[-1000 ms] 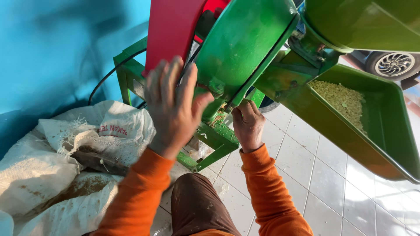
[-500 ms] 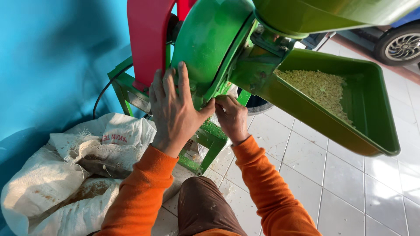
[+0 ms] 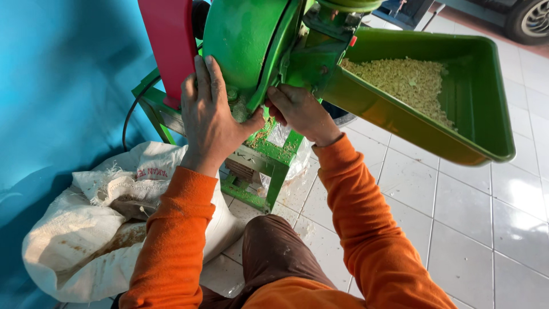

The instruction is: The person kneels on the floor and scrapes caked material off a cylindrical metal mesh screen with a wooden scraper, working over a woven sack to catch the debris. The person then lifts the screen, carries it to a green grinding machine, and fits it onto the machine.

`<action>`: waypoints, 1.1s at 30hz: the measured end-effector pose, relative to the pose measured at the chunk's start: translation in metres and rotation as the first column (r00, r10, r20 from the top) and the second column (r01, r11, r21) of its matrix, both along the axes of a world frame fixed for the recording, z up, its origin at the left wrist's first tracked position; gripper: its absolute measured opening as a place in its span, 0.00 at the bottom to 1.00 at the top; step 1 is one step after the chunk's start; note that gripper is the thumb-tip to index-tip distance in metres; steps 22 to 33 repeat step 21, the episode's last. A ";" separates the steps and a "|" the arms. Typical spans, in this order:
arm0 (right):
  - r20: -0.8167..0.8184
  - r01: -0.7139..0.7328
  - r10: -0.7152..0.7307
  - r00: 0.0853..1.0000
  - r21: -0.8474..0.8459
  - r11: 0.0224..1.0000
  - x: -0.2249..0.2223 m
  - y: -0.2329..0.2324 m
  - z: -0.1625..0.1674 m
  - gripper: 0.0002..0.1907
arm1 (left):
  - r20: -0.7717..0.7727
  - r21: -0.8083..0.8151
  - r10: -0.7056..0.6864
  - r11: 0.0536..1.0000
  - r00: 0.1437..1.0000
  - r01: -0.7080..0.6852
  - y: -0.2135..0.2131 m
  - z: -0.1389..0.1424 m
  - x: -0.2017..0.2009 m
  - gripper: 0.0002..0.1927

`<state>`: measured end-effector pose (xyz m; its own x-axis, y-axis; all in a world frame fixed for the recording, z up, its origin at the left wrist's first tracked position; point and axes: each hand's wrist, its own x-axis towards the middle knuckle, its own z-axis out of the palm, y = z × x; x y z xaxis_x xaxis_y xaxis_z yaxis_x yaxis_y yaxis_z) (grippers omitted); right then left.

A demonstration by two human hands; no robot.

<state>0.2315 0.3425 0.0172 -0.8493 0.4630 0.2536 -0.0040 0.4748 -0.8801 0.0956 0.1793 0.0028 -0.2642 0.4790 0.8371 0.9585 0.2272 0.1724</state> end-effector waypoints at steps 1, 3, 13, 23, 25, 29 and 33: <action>0.016 0.001 0.000 1.000 -0.024 1.000 0.000 0.000 0.003 0.21 | -0.011 0.003 0.001 1.000 1.000 -0.001 0.000 0.000 0.000 0.59; 0.027 0.019 -0.021 0.999 0.084 0.996 0.000 0.002 0.004 0.19 | -0.029 0.005 0.001 1.000 1.000 0.000 -0.001 -0.002 0.000 0.59; -0.456 0.403 0.036 0.889 0.818 0.410 -0.011 0.005 -0.028 0.07 | -0.057 -0.013 0.006 1.000 0.998 -0.007 0.001 0.000 0.002 0.58; -0.136 0.181 -0.143 0.980 0.339 0.923 -0.003 0.011 -0.031 0.13 | -0.037 -0.037 0.007 0.999 0.999 -0.009 -0.001 -0.002 0.004 0.58; -0.136 0.181 -0.143 0.980 0.339 0.923 -0.003 0.011 -0.031 0.13 | -0.037 -0.037 0.007 0.999 0.999 -0.009 -0.001 -0.002 0.004 0.58; -0.136 0.181 -0.143 0.980 0.339 0.923 -0.003 0.011 -0.031 0.13 | -0.037 -0.037 0.007 0.999 0.999 -0.009 -0.001 -0.002 0.004 0.58; -0.136 0.181 -0.143 0.980 0.339 0.923 -0.003 0.011 -0.031 0.13 | -0.037 -0.037 0.007 0.999 0.999 -0.009 -0.001 -0.002 0.004 0.58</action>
